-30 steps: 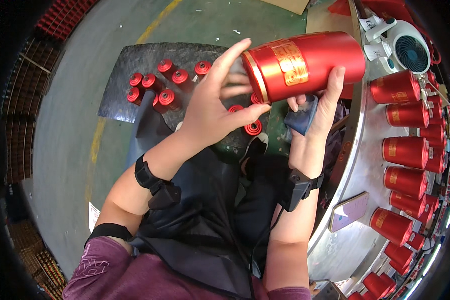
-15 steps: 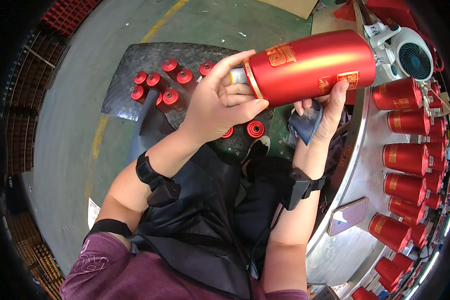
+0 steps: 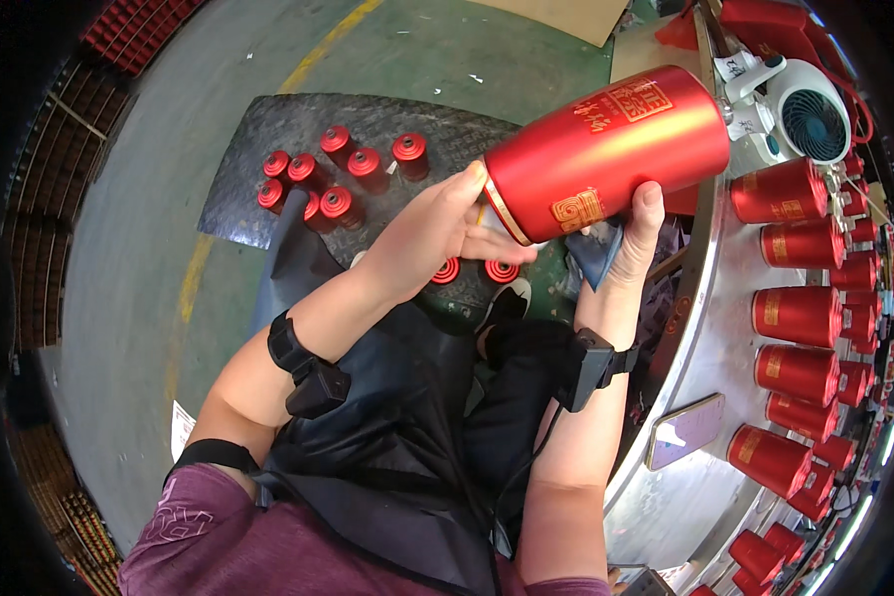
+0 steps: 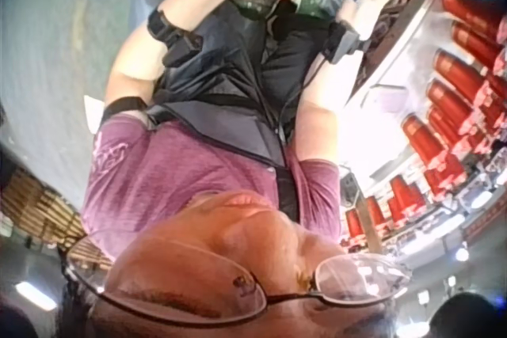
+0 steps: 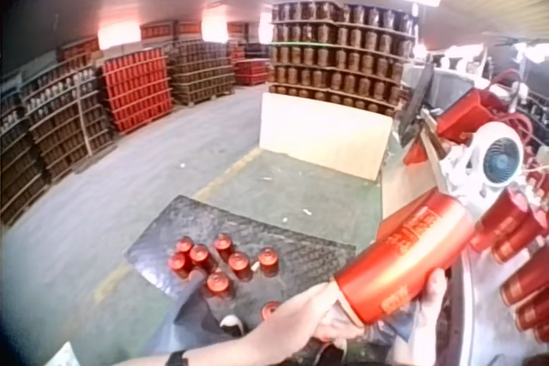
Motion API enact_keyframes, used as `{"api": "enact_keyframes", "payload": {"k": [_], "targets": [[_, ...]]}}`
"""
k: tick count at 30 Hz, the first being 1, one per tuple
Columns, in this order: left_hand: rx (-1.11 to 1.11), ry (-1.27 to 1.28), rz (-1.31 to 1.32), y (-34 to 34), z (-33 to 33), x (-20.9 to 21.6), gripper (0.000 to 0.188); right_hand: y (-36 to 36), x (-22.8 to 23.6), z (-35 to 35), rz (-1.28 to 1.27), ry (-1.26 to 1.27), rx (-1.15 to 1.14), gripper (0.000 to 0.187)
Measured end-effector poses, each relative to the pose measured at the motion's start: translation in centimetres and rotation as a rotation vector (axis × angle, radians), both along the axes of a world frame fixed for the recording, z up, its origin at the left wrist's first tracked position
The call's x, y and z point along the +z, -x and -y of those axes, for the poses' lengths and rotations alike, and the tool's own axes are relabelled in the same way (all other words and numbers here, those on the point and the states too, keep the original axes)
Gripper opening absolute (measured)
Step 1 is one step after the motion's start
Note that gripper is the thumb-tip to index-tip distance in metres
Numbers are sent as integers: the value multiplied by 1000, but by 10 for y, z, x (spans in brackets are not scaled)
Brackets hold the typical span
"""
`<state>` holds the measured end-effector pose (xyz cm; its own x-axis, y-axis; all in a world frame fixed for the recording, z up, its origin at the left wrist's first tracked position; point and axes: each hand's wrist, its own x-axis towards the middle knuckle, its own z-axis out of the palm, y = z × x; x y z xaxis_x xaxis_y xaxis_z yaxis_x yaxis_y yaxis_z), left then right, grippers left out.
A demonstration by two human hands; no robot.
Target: Inspecting and wiping red metal canisters in a production or warehouse facility.
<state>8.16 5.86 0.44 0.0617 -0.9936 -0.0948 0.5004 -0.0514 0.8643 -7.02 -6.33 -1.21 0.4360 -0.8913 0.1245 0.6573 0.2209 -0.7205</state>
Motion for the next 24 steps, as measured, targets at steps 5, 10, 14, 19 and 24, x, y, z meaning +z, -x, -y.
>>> {"api": "enact_keyframes", "payload": {"k": [5, 10, 14, 19, 24], "targets": [[191, 249, 181, 0, -3, -8, 59, -25, 25, -23, -38, -36, -179, 60], [209, 236, 381, -1, -11, -4, 65, -20, 13, -3, -60, 14, -51, 48], [291, 278, 521, -1, -10, -6, 77, -26, 17, -7, -88, -18, -48, 48], [396, 252, 726, -2, -8, -7, 87, -37, 27, -18, -153, -108, -141, 49], [471, 317, 865, -6, -10, -2, 83, -36, 25, -17, -151, -96, -89, 50]]}}
